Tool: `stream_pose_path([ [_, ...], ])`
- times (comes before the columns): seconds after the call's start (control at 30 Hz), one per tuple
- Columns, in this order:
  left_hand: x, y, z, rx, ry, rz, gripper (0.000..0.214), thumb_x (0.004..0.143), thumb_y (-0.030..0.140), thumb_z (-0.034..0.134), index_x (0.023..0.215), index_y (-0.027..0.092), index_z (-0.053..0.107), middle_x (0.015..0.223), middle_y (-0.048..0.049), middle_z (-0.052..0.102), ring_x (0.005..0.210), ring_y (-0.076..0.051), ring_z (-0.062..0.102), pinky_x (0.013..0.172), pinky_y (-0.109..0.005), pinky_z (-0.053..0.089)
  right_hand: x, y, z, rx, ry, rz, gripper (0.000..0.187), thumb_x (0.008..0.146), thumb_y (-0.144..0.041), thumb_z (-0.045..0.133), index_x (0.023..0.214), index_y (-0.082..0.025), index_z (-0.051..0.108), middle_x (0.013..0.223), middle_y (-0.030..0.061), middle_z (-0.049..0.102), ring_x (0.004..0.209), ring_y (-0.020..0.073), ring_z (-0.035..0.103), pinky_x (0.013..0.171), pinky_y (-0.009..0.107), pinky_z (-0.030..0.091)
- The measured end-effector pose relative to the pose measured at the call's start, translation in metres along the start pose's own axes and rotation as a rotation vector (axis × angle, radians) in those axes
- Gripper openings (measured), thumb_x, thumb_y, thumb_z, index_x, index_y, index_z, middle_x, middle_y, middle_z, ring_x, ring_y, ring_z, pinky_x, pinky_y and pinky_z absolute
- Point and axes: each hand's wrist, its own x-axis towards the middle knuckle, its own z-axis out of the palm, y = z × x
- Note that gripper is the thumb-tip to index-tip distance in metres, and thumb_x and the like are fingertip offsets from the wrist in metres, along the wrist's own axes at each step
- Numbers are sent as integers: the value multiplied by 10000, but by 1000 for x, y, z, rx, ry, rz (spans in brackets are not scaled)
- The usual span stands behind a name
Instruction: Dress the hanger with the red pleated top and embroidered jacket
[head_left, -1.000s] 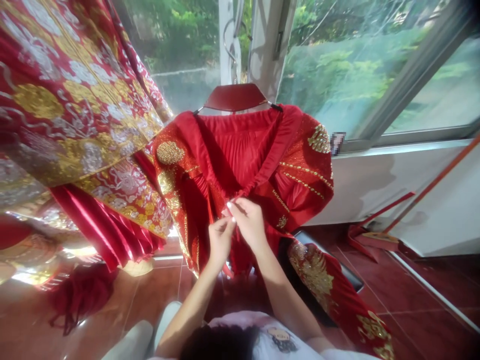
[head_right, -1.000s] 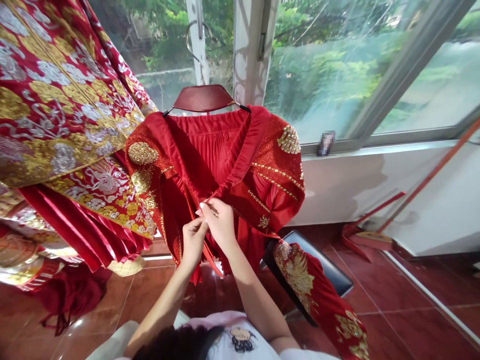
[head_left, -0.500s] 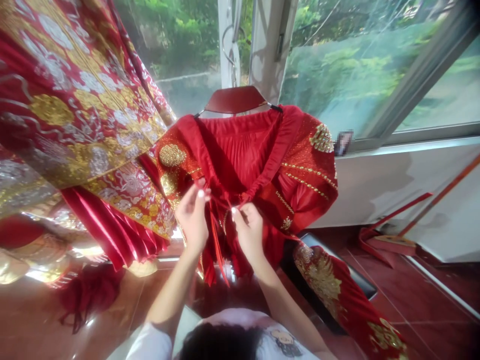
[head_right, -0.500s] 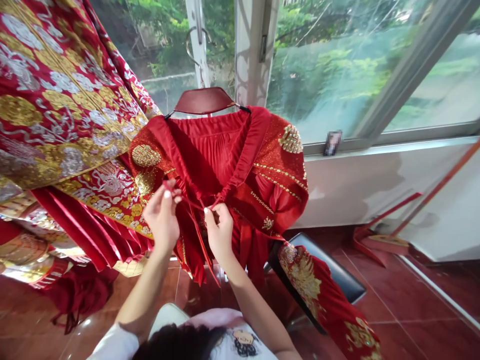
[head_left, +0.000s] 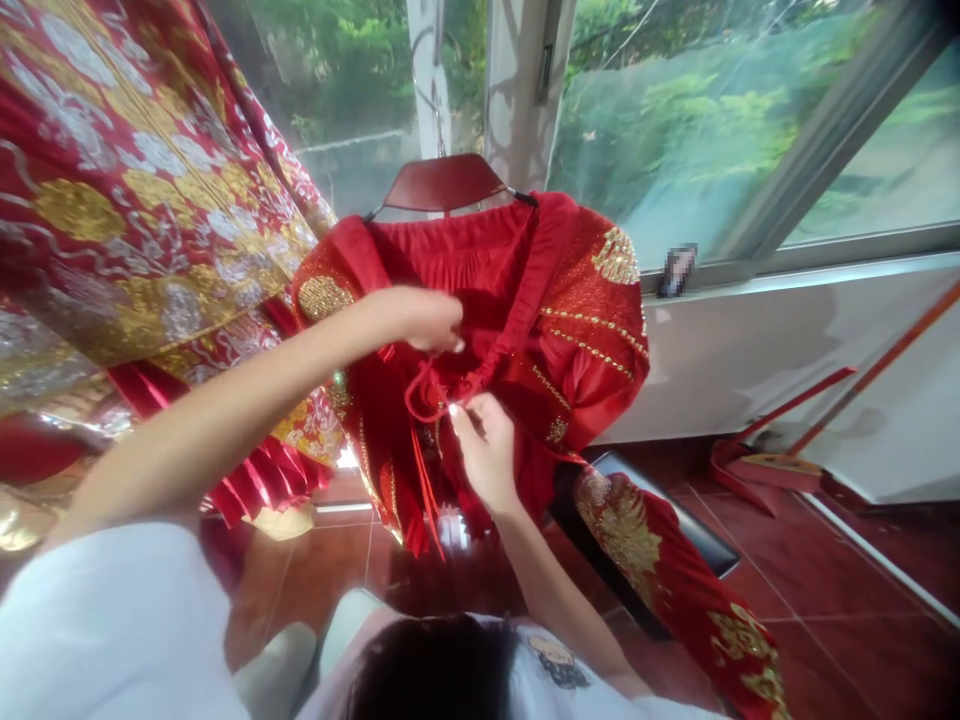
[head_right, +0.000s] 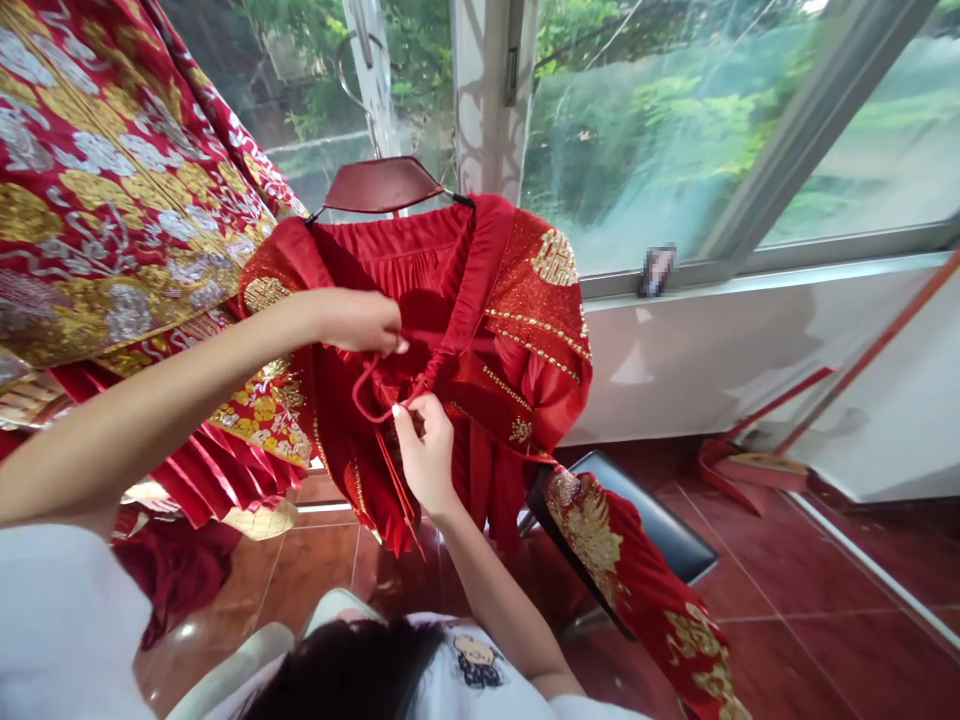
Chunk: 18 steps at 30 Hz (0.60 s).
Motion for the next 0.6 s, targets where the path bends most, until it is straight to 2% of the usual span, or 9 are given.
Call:
stream_pose_path([
  [0.1,-12,-6,15,281,-460,-87,224,755,191,714,575,97,619,530,25,519,604,-164,632,715,-314,506,1,-2,-1,2,-14,6,171,825,-314,560,741,-178,501,669,-24,528,612,94,473,600,221,400],
  [0.17,-25,2,19,543,-683,38,79,763,180,683,701,134,700,699,-42,653,797,-208,654,804,-322,490,2,-2,-2,2,-23,9,180,820,-326,557,741,-178,492,652,-30,513,590,90,458,573,217,387],
  [0.2,-32,7,20,664,-735,119,99,795,197,643,796,150,731,840,-83,697,905,-236,646,843,-334,480,2,-1,-2,-2,-25,3,185,812,-331,559,738,-178,488,648,-32,506,584,89,453,565,216,384],
  [0.27,-42,15,23,874,-743,205,248,858,232,548,978,144,746,1109,-159,684,1089,-300,593,912,-381,451,4,-1,-3,-9,-34,-12,189,794,-335,563,728,-176,484,639,-33,494,576,87,447,559,217,382],
  [0.33,-46,18,25,984,-767,143,366,896,284,473,1084,102,729,1234,-210,634,1186,-352,542,942,-416,429,4,-1,-3,-19,-55,-19,205,787,-342,561,702,-180,468,613,-39,465,553,82,426,537,214,368],
  [0.4,-42,14,24,932,-864,82,459,920,338,399,1180,95,689,1271,-210,622,1188,-342,554,916,-383,438,4,-2,-2,-30,-69,-24,230,804,-354,554,686,-186,449,585,-48,428,523,78,396,505,211,341],
  [0.47,-33,5,21,845,-946,78,494,920,345,374,1254,97,642,1262,-197,636,1112,-305,607,839,-331,457,3,-2,0,-38,-67,-33,246,824,-365,545,686,-190,439,565,-55,403,501,75,373,480,209,317],
  [0.53,-21,-7,18,804,-964,63,467,888,345,447,1219,98,666,1174,-187,685,985,-282,654,760,-304,463,1,-1,3,-45,-56,-44,240,832,-363,539,697,-190,441,558,-58,398,490,74,364,468,208,304],
  [0.6,-9,-19,22,742,-853,-9,375,779,375,622,1006,111,763,942,-161,747,835,-273,674,704,-294,464,-1,-1,6,-59,-48,-56,242,839,-361,532,696,-190,438,558,-57,399,486,72,362,463,205,297],
])
